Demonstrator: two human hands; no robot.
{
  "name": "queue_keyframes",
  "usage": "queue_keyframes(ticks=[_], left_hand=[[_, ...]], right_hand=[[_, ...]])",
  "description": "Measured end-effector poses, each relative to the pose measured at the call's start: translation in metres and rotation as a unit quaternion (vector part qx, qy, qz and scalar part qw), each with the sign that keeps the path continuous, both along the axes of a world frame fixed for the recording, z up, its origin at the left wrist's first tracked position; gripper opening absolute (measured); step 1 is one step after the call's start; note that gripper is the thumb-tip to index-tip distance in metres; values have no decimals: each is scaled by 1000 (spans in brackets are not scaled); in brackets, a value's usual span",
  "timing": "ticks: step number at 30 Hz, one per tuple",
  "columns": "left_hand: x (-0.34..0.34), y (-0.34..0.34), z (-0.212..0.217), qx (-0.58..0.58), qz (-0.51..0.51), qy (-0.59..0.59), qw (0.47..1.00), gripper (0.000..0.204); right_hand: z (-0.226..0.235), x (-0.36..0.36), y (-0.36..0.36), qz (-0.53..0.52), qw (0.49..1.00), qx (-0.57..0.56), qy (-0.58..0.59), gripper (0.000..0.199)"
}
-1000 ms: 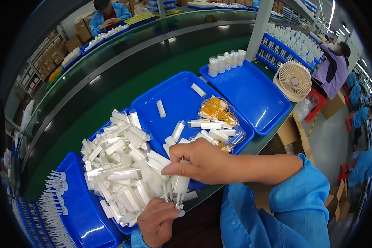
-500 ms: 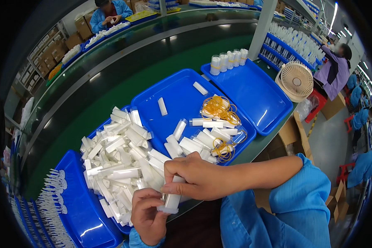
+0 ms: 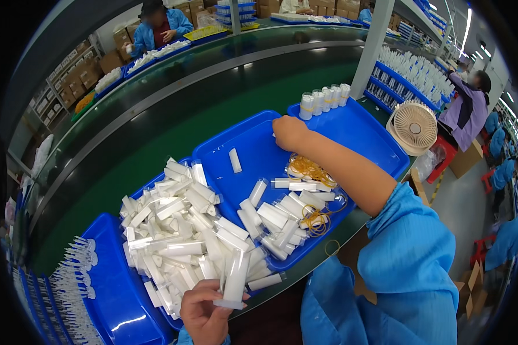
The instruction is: Assembling small white plastic components by inserting a stem into a tube and sorting them into trays in a factory setting.
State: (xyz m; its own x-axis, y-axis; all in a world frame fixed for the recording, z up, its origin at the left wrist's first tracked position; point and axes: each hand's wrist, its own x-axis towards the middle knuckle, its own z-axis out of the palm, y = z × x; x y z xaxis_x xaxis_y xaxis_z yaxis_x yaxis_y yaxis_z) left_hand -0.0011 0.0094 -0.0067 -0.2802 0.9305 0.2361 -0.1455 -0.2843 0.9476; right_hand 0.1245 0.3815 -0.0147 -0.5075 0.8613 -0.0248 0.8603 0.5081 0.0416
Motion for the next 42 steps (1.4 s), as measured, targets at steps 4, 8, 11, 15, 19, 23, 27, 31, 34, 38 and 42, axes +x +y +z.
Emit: queue_keyframes(ticks=[4, 8, 11, 15, 19, 23, 27, 31, 34, 38, 42], left_hand=[[-4, -8, 3, -19, 9, -32, 999, 25], [-4, -8, 10, -20, 36, -33, 999, 22], [-8, -2, 8, 3, 49, 49, 998, 17], [-5, 3, 9, 25, 67, 109, 991, 11], [-6, 4, 15, 41, 74, 176, 981, 10], [-5, 4, 18, 34, 82, 175, 981, 9], [-3, 4, 18, 26, 82, 177, 980, 9], [-3, 4, 17, 12, 72, 176, 982, 8], [-2, 5, 16, 5, 73, 174, 982, 8], [-4, 5, 18, 3, 58, 203, 978, 10], [-3, 6, 22, 35, 35, 229, 972, 14]], right_hand=[[6, -6, -6, 171, 984, 8, 58, 26], [21, -18, -60, 256, 919, -88, 285, 21], [42, -15, -114, 227, 822, -329, 406, 17], [57, -8, -156, 171, 699, -546, 429, 19], [59, -10, -172, 93, 600, -639, 472, 24], [56, -11, -176, 62, 548, -668, 499, 26], [48, -11, -176, 66, 523, -679, 511, 22], [53, -8, -177, 82, 519, -695, 490, 19], [58, -5, -168, 336, 781, -399, 344, 22], [72, -1, -170, 335, 781, -424, 313, 26], [67, 3, -168, 349, 743, -460, 338, 25]])
